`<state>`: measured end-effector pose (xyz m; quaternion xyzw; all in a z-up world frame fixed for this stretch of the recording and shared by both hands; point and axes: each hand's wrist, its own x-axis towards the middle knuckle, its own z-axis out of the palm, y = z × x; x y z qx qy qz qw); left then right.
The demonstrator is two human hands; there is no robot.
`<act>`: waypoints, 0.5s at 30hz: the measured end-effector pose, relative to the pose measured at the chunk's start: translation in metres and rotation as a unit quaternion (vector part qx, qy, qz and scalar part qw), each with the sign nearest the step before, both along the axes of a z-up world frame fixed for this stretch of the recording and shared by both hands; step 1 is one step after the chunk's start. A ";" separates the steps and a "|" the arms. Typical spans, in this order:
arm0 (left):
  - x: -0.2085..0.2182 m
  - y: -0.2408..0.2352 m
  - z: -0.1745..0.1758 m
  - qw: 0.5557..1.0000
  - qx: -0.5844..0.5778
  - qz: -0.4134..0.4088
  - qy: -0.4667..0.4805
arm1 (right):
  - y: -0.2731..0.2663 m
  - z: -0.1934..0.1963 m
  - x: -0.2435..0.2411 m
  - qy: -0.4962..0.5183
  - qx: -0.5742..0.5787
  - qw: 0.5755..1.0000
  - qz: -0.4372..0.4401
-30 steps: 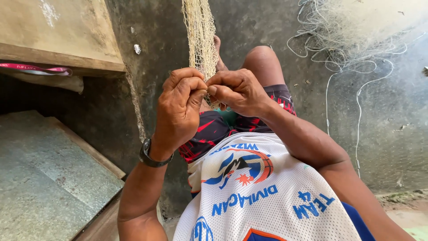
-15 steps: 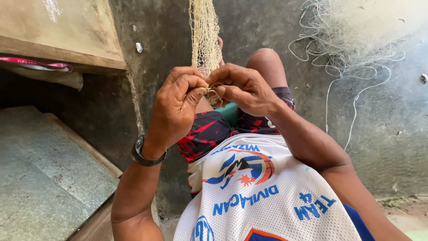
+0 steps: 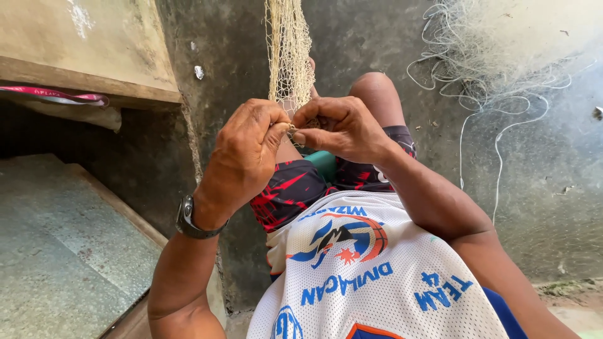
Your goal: Repairing holes in a fishing net by tying knots in the mesh.
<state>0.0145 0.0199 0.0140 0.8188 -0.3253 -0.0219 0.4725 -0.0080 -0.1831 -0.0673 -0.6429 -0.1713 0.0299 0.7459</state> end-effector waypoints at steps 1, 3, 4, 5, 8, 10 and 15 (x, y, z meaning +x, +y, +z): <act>0.001 -0.001 0.001 1.000 0.001 -0.001 -0.001 | 0.000 0.003 0.001 -0.001 0.001 1.000 -0.001; 0.001 -0.002 0.003 1.000 0.012 -0.003 -0.008 | 0.000 0.008 0.002 0.011 -0.003 1.000 -0.010; 0.001 -0.003 0.003 1.000 0.013 -0.003 -0.008 | 0.001 0.004 0.002 0.011 -0.003 1.000 -0.011; 0.002 -0.003 0.003 1.000 0.011 -0.006 -0.013 | 0.002 0.000 0.002 0.034 0.013 0.999 -0.009; 0.003 -0.004 0.005 1.000 0.005 -0.009 -0.009 | 0.004 -0.023 0.003 0.073 0.076 0.994 0.001; 0.003 -0.003 0.005 1.000 0.001 -0.008 -0.002 | 0.004 -0.032 0.003 0.087 0.122 0.989 0.010; 0.002 -0.002 0.008 1.000 -0.003 -0.005 0.011 | 0.008 -0.034 0.003 0.100 0.238 0.966 0.027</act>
